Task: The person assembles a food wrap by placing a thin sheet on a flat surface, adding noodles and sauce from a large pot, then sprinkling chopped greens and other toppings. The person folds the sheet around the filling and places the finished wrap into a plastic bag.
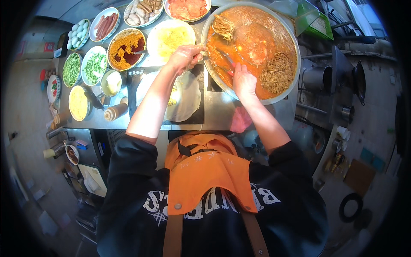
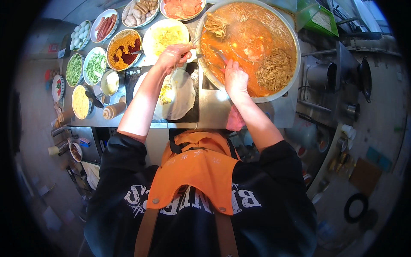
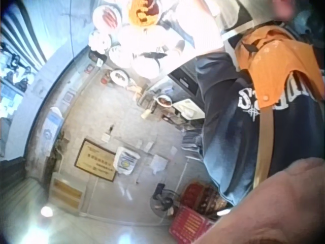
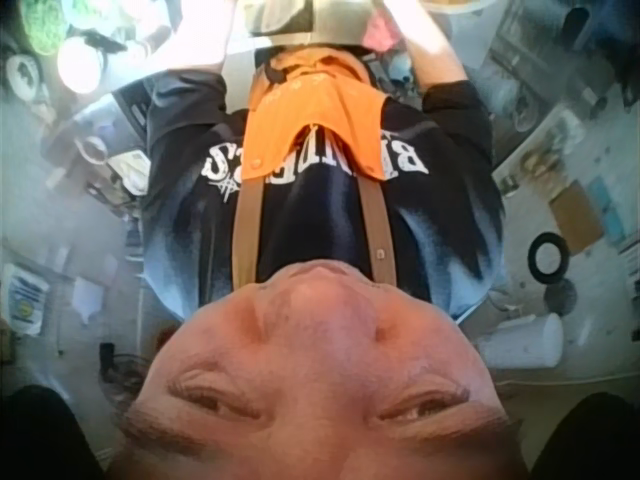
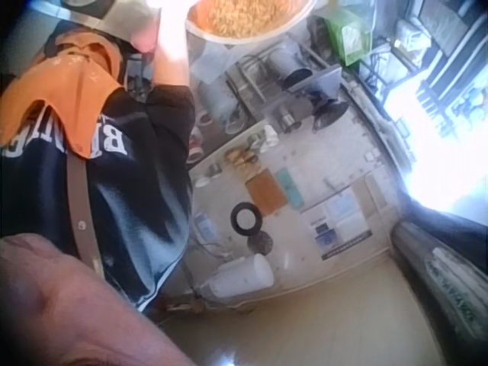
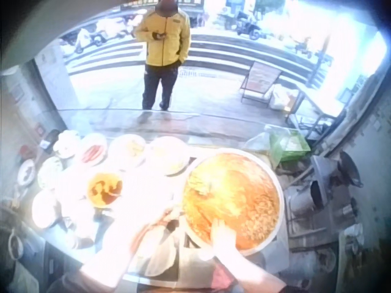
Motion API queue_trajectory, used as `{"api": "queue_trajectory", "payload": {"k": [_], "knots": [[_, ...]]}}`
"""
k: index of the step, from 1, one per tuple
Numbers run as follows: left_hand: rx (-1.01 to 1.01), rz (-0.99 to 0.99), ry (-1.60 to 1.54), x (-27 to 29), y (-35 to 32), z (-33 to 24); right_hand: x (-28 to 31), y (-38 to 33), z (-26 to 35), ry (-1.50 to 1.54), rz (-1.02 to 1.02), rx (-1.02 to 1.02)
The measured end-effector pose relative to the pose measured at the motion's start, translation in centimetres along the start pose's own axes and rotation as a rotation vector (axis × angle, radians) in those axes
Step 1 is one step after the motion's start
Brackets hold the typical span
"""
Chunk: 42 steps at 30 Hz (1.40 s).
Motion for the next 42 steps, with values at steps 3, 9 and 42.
{"api": "queue_trajectory", "payload": {"k": [3,9,42], "knots": [[0.003,-0.016,0.007,0.4,0.2,-0.1,-0.3,1.4,0.5,0.061,-0.062,0.033],[0.022,-0.041,-0.012,0.7,0.6,-0.5,-1.4,6.0,0.2,0.167,0.009,0.045],[0.092,0.054,0.032,0.8,-2.2,7.7,10.5,1.3,-10.3,0.241,0.306,-0.191]]}}
Point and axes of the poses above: each hand's wrist, its own y-axis towards the middle knuckle, its own x-axis out of the back of the hand, z = x × y, the point moved 5 cm from there along y, towards the middle knuckle, and after that the axes turned 5 degrees about -x, right-handed, at the moved point
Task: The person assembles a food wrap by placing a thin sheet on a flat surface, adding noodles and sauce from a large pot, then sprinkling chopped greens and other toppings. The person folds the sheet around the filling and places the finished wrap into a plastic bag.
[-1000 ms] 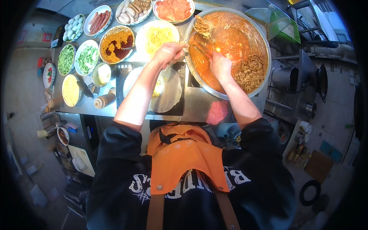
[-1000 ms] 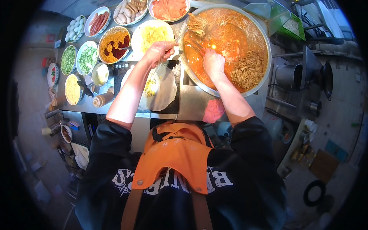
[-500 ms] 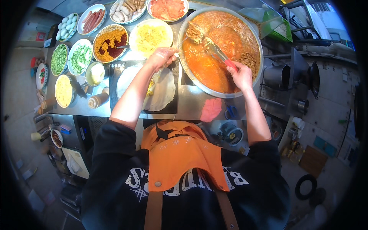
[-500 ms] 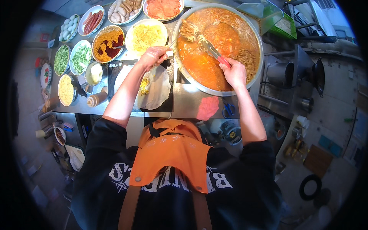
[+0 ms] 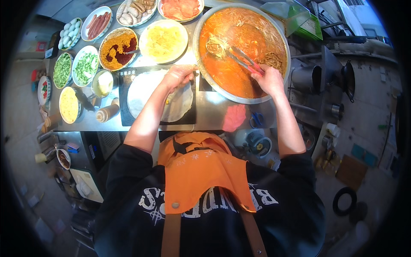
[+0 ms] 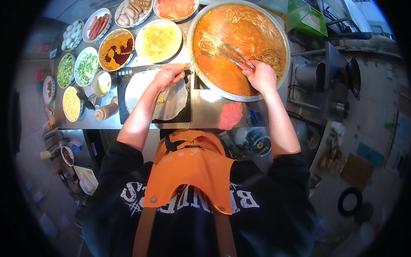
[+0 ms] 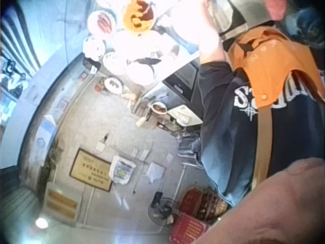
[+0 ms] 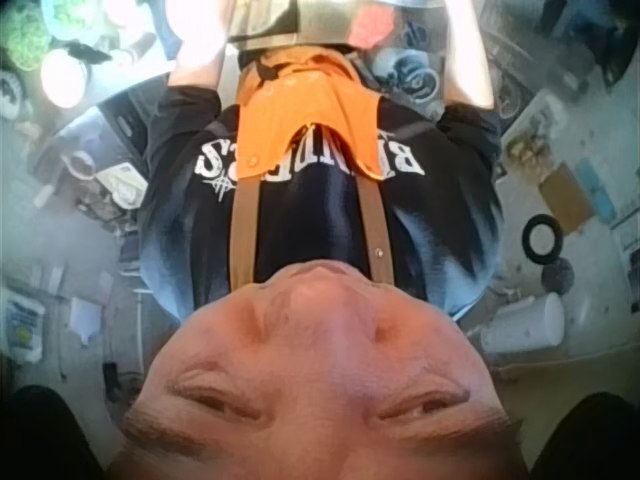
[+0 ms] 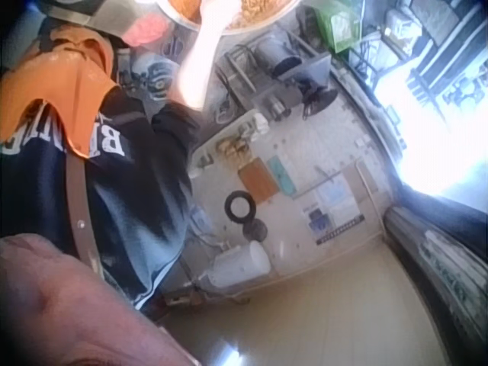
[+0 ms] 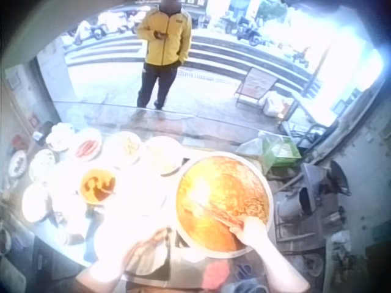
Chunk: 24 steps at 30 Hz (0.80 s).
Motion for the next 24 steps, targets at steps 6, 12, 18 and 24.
{"api": "queue_trajectory", "payload": {"k": [6,12,18,24], "knots": [[-0.036,-0.032,-0.029,-0.1,0.3,-0.9,-3.7,-1.5,-4.6,-0.359,0.186,-0.024],[-0.072,-0.037,-0.033,-1.1,-0.2,-1.5,-10.3,0.2,-2.8,-0.242,0.109,0.028],[-0.011,-0.068,0.044,-0.5,-0.8,-1.1,-7.3,-1.1,-2.8,-0.101,0.025,0.044],[-0.049,-0.065,-0.018,-0.6,-1.5,-1.4,-6.2,-2.0,-3.4,-0.076,0.027,0.040]]}}
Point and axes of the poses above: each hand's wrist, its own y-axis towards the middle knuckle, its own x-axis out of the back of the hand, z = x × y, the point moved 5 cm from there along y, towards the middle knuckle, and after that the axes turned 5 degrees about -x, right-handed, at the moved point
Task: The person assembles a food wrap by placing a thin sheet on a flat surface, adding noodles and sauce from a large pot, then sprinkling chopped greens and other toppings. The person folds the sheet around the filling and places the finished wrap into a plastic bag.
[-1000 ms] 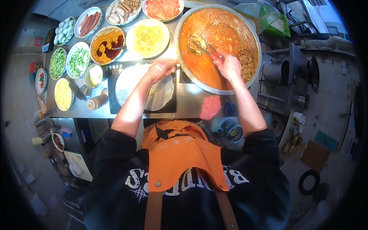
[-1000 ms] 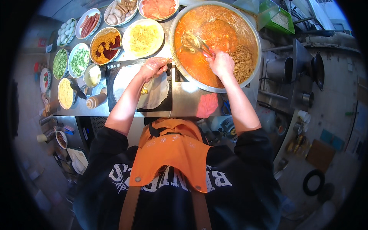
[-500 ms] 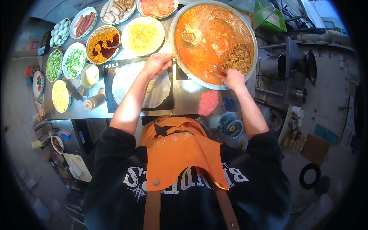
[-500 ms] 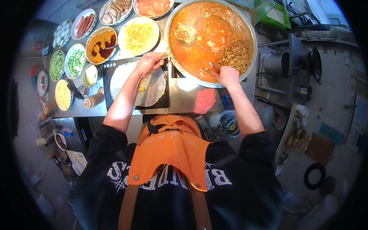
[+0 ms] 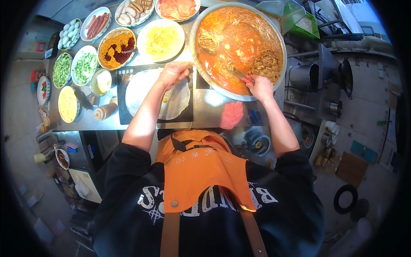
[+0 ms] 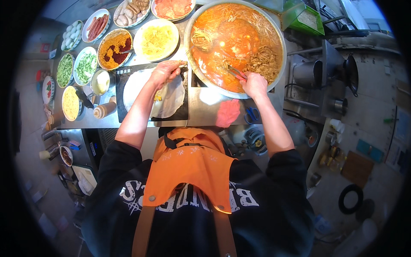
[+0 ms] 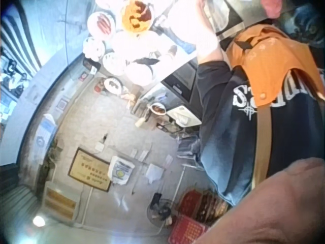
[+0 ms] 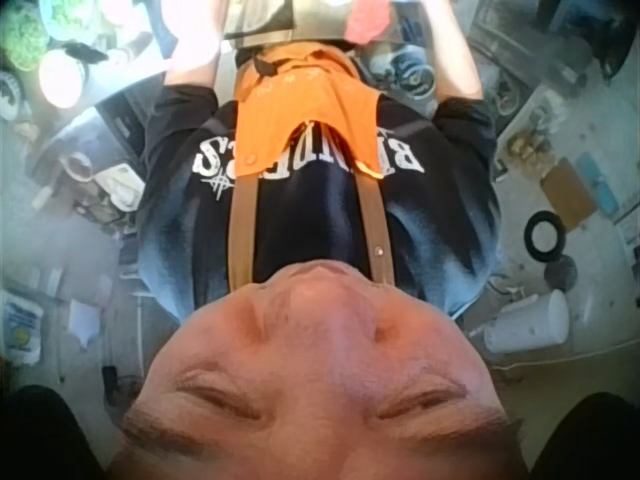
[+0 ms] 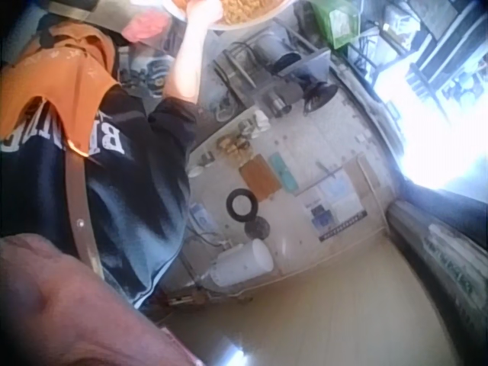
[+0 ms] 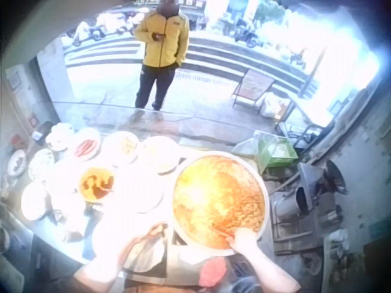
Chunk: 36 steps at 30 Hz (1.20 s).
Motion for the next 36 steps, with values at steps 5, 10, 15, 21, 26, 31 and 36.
{"api": "queue_trajectory", "payload": {"k": [5,10,15,21,26,31,36], "knots": [[-0.013,0.000,0.032,0.2,-0.6,0.3,0.7,-0.9,0.1,0.025,-0.075,-0.004],[-0.001,-0.022,0.070,0.9,-0.5,1.6,5.2,-3.5,-0.1,0.058,-0.176,0.002],[-0.005,-0.006,0.175,1.2,-0.3,2.6,8.7,-5.4,0.1,0.069,-0.273,0.033],[-0.030,-0.020,0.108,0.5,-1.3,2.5,4.5,-3.3,0.6,-0.011,-0.078,-0.042],[-0.090,-0.024,0.097,0.5,-2.3,2.1,2.2,-3.2,0.4,-0.029,-0.036,-0.094],[-0.096,-0.023,0.095,0.6,-2.1,2.7,7.7,-5.6,-0.5,0.060,-0.245,-0.026],[-0.044,-0.018,0.074,-0.1,-1.9,3.8,12.2,-7.0,0.3,0.240,-0.344,0.082]]}}
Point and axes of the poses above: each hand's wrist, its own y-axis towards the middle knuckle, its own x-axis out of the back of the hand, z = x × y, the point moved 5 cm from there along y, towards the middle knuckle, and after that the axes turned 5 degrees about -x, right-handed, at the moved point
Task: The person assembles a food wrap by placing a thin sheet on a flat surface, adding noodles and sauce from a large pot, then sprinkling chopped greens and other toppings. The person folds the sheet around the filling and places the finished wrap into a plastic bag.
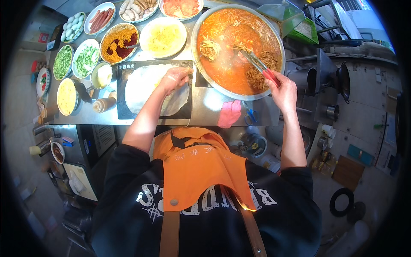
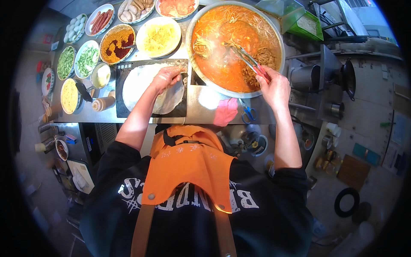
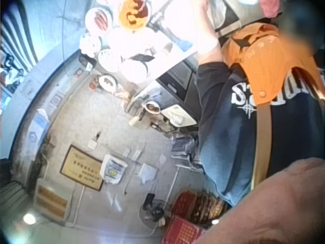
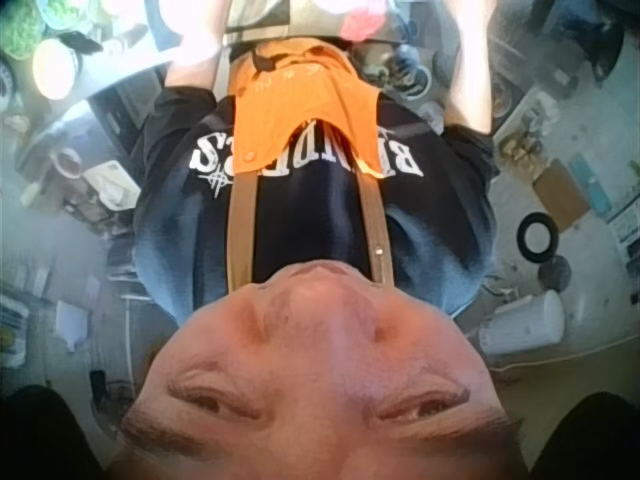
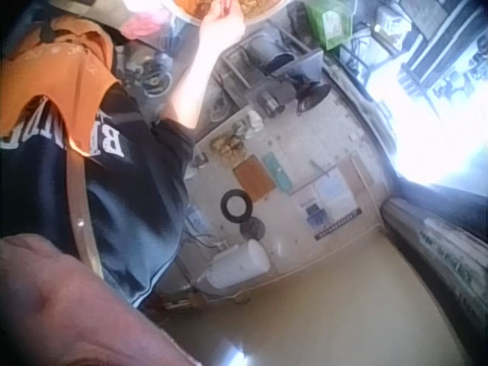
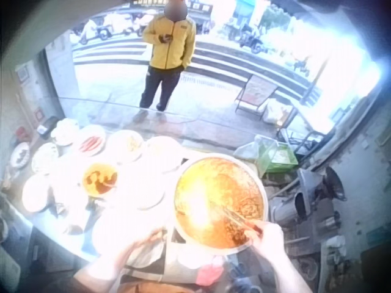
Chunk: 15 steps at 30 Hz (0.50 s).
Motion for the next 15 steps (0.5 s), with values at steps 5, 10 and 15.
{"api": "queue_trajectory", "payload": {"k": [5,10,15], "knots": [[-0.011,0.060,-0.053,-1.7,-0.8,-0.1,-2.9,1.3,1.9,-0.066,0.097,0.002],[0.060,0.057,-0.155,-3.0,-1.9,-0.1,-8.3,3.4,2.2,-0.311,0.353,-0.070],[0.069,0.054,-0.141,-3.1,-2.4,0.3,-9.2,4.7,2.1,-0.334,0.466,-0.063]]}}
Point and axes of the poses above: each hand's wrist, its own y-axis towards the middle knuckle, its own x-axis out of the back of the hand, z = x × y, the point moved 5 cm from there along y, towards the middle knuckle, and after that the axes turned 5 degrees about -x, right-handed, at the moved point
